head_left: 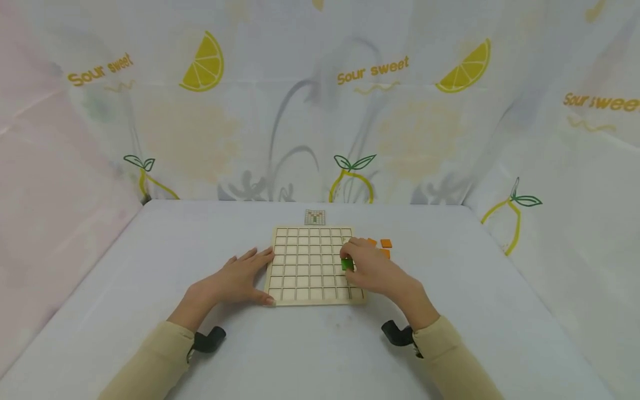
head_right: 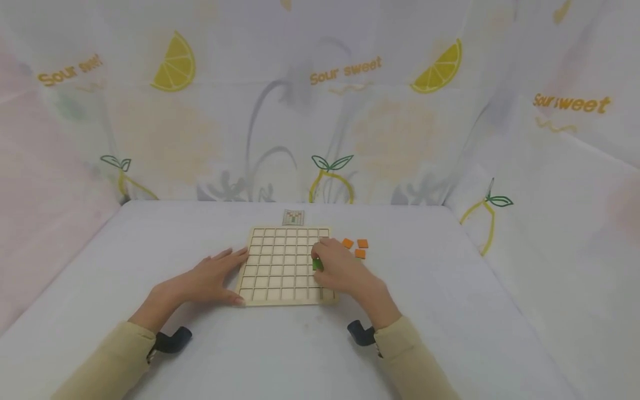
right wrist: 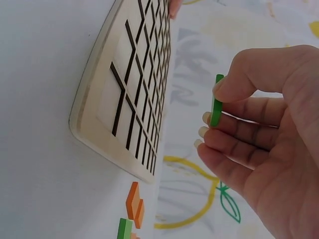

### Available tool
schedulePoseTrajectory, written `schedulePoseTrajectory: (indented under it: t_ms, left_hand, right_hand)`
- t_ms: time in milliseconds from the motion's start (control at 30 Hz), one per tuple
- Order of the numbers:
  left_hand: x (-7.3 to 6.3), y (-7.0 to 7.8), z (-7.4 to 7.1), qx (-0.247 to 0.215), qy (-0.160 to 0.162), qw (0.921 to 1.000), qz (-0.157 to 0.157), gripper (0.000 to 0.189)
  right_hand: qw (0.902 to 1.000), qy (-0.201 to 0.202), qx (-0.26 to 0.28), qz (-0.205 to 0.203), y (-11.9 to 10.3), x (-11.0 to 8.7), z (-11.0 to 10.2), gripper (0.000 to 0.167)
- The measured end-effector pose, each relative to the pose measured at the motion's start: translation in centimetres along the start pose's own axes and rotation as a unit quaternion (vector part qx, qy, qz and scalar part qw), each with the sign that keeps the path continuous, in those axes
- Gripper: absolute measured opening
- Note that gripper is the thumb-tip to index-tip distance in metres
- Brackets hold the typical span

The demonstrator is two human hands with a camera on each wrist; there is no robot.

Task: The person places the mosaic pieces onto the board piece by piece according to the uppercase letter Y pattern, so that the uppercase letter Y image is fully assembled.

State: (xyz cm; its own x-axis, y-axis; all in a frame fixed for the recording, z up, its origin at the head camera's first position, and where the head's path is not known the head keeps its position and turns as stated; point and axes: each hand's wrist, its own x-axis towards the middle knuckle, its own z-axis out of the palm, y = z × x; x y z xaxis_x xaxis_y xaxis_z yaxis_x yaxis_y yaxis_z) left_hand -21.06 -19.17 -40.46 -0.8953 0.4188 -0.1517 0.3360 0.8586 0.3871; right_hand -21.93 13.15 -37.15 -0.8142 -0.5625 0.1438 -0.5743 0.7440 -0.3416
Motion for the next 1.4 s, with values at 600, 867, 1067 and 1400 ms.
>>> schedulePoseTrajectory:
  t_ms: [600,867,1067,1400]
  left_hand:
    - [0.1,-0.4,0.1,0.009,-0.002,1.0,0.002,0.115]
    - [-0.1,-0.1,-0.1,-0.001,-0.001,1.0,0.004,0.114]
    - [-0.1,-0.2,-0.1,0.0,-0.005,1.0,0.001,0.115]
    - [0.0,-0.3,0.1,0.0,-0.007,1.0,-0.002,0.115]
  right_hand:
    - [0.9988,-0.046,-0.005,-0.015,-1.7,1.7,2.2,0.019]
    - [0.9979,-0.063,0.0,-0.012,-2.5,1.8,2.9,0.013]
    - [0.9974,-0.07,-0.003,-0.018,-3.0,2.1,3.6,0.01]
    - [0.9963,-0.072,-0.025,-0.04,-3.5,2.4,4.0,0.006]
